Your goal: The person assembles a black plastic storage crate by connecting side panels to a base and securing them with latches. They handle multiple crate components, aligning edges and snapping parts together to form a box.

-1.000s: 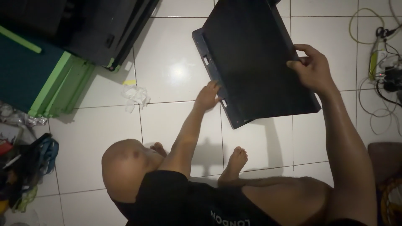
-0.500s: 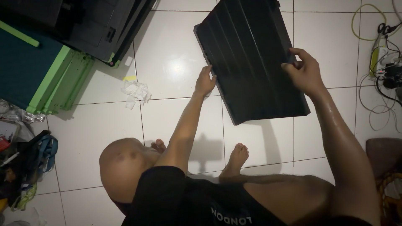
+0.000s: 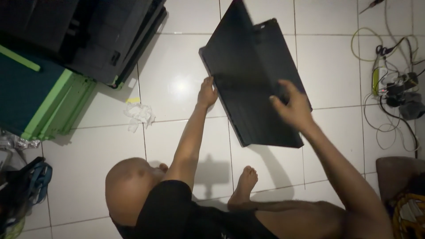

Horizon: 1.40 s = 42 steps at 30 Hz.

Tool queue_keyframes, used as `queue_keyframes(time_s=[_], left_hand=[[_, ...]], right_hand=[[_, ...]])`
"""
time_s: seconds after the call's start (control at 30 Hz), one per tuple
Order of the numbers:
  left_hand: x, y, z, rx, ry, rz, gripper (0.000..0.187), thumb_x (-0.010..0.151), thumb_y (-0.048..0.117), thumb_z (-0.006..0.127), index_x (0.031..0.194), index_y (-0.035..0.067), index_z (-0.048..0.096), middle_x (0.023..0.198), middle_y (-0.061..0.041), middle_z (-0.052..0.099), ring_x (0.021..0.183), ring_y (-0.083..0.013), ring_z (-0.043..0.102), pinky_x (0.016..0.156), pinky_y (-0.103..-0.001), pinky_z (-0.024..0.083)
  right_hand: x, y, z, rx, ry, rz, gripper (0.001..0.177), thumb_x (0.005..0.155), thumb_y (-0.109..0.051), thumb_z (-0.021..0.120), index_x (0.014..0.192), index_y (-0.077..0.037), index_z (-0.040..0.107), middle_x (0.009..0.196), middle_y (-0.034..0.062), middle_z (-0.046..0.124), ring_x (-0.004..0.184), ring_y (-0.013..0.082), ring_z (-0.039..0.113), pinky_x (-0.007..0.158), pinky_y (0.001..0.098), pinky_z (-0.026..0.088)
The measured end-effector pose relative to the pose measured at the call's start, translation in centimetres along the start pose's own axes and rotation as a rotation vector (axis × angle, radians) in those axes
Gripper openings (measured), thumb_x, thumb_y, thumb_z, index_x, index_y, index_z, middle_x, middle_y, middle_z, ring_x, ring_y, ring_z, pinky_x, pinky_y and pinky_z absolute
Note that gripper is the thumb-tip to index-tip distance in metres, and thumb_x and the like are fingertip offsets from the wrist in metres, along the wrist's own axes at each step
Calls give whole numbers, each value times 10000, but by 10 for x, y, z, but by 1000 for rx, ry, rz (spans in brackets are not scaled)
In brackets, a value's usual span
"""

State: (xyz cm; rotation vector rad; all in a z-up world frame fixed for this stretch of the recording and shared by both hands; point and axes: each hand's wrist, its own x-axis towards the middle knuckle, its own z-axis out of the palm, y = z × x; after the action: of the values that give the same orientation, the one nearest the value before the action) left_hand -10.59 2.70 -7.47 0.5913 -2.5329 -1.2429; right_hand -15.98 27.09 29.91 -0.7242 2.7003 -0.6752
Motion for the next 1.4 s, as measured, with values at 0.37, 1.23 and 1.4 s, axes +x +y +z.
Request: queue_keyframes(time_s=[0.37,1.23,1.4], left_hand=[[-62,68,13,-505,95,-391,489,1036,187,471,1475,-25,440,1444,-227,507,1316,-356,552,1120,-410,437],[-71,30,-11,-549,187,-146,430,1158,272,418,1321,-67,627,1203,-131,668,1089,-220,594,910,-408,470],[-105,-20,-11,-921,62,-320,252,1023,181,604,1147,-27,673,965,-68,697,845,-157,648,705,-338,562]], right_hand=[[-4,-22,7,39,-239,-91,733,904,-499,733,1406,-2,538,1044,284,662,890,351,705,718,416,559],[20,87,335,511,-78,245,335,893,-367,726,1010,-56,769,849,136,752,763,275,740,715,423,583],[20,48,324,566,-199,429,260,843,-333,774,890,-79,803,807,142,770,755,311,757,710,457,579]])
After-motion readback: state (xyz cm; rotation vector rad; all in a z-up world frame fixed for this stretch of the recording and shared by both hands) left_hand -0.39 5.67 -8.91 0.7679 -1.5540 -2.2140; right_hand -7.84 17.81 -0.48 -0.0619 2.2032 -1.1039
